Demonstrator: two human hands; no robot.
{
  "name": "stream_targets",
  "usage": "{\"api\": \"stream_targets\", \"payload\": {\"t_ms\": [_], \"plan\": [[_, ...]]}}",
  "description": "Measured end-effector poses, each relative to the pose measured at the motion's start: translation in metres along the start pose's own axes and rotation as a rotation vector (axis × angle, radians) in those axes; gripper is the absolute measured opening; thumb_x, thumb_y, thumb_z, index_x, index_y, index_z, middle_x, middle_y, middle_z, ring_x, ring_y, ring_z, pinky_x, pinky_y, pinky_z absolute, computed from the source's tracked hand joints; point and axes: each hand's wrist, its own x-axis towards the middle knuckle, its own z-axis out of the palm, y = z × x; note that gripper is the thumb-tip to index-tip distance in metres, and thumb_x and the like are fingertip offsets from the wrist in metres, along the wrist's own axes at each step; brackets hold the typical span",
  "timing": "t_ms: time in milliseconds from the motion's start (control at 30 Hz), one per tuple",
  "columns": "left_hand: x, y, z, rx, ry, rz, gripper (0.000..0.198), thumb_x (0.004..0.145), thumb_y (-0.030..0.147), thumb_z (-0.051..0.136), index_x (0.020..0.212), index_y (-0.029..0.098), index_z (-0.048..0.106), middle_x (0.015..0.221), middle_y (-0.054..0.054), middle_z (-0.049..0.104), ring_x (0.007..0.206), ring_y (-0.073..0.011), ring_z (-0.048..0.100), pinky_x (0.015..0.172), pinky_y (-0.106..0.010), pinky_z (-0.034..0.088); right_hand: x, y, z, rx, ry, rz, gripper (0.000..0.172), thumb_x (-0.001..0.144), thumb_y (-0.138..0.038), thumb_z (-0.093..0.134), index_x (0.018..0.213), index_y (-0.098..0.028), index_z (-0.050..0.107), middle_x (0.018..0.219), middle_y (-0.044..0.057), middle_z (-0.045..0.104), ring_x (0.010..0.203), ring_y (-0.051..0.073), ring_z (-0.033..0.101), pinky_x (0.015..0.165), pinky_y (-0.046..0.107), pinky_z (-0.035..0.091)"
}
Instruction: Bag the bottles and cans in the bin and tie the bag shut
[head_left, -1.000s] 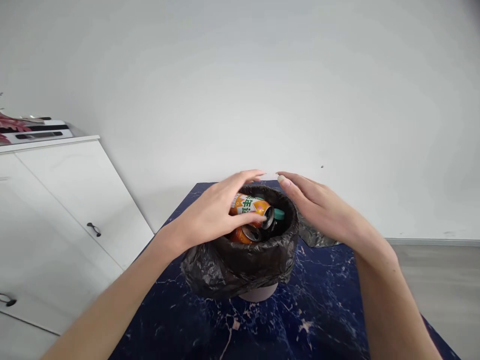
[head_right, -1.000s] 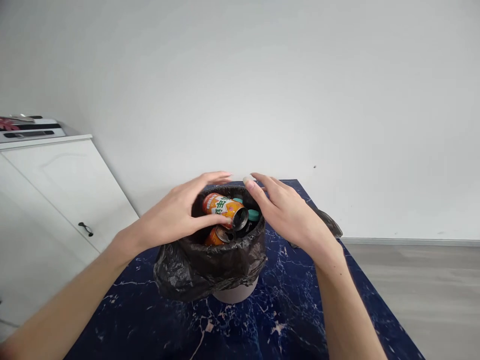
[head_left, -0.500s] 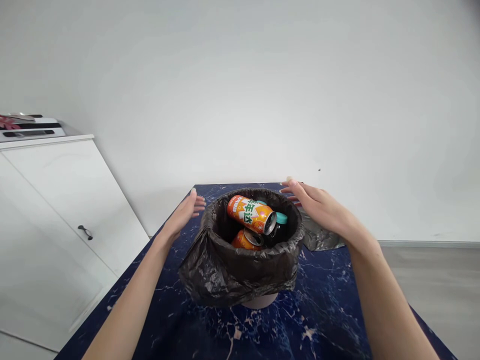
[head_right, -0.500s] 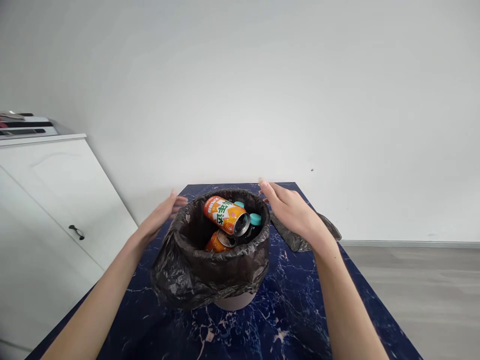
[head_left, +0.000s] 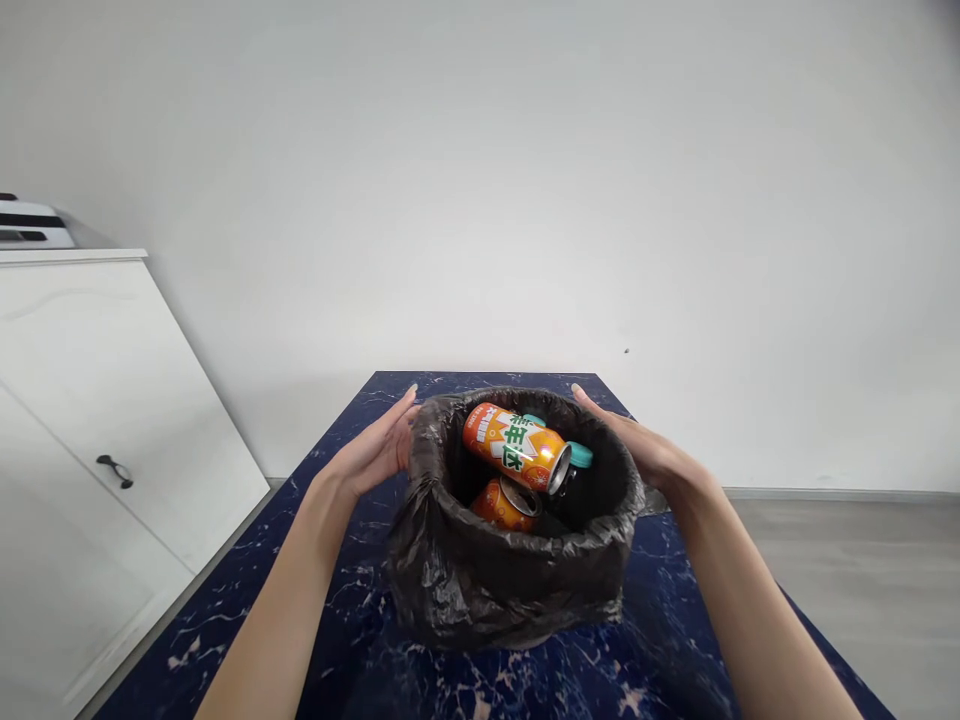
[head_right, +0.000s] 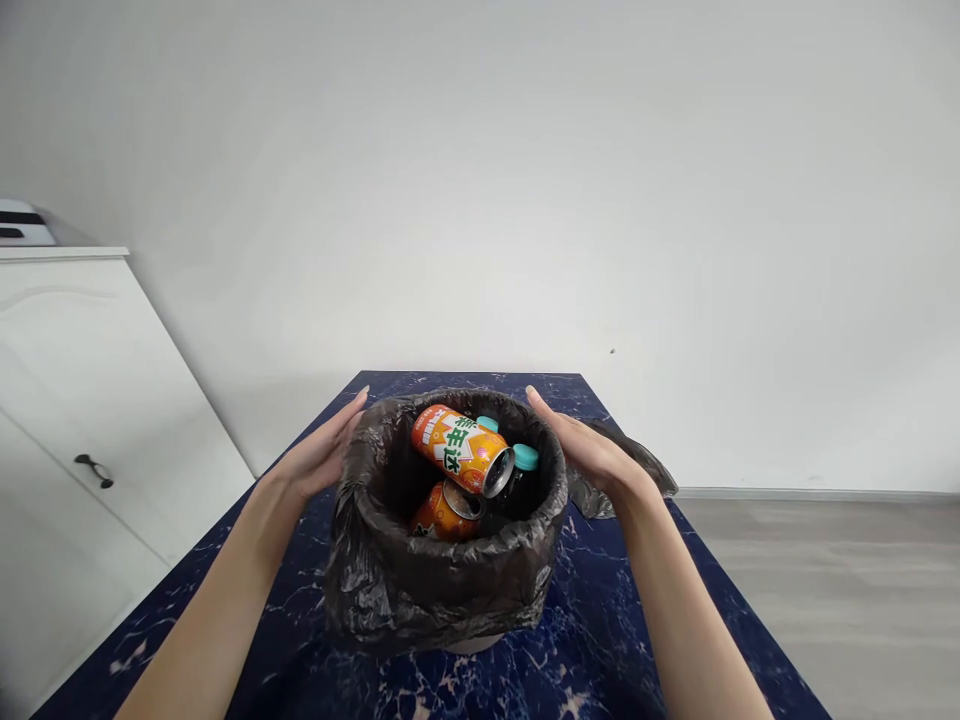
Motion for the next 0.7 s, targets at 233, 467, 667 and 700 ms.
{"api": "stream_targets", "payload": {"t_ms": [233,467,667,700], "plan": [[-0.003,0.025,0.013,-0.082,0.198,0.284,0.038,0.085,0.022,0.086,0.120,0.017,0.075,0.106,-0.007,0.081,0.090,-0.0179,0.076,0.080,-0.024,0.060,0.004,0.000,0.010,0.239,-0.055,0.012,0.052,0.102,-0.067,0.061,0.129,-0.025,0.077,0.128,0.007,0.082,0.127,0.031,0.074,0.115,0.047,0.056],[-0.018,0.051,0.042,0.057,0.376,0.347,0.067,0.068,0.028,0.091,0.132,0.026,0.071,0.085,0.001,0.072,0.063,-0.0137,0.064,0.055,-0.024,0.052,0.001,-0.008,0.012,0.205,0.144,-0.121,0.038,0.092,-0.050,0.082,0.122,-0.027,0.077,0.125,0.004,0.082,0.110,0.024,0.079,0.097,0.036,0.065],[-0.033,0.060,0.058,0.191,0.378,0.455,0.065,0.066,0.029,0.089,0.128,0.027,0.071,0.113,-0.006,0.073,0.076,-0.0180,0.069,0.057,-0.027,0.057,-0.006,-0.018,0.003,0.211,0.367,-0.216,0.062,0.075,-0.037,0.092,0.131,-0.026,0.069,0.092,0.002,0.083,0.073,0.023,0.078,0.067,0.034,0.066],[-0.036,0.060,0.060,0.211,0.381,0.471,0.063,0.067,0.030,0.089,0.127,0.027,0.071,0.115,-0.006,0.072,0.075,-0.0172,0.069,0.055,-0.026,0.055,-0.008,-0.020,0.002,0.203,0.410,-0.266,0.062,0.073,-0.037,0.093,0.130,-0.026,0.069,0.090,0.001,0.082,0.071,0.023,0.077,0.066,0.035,0.066]]}}
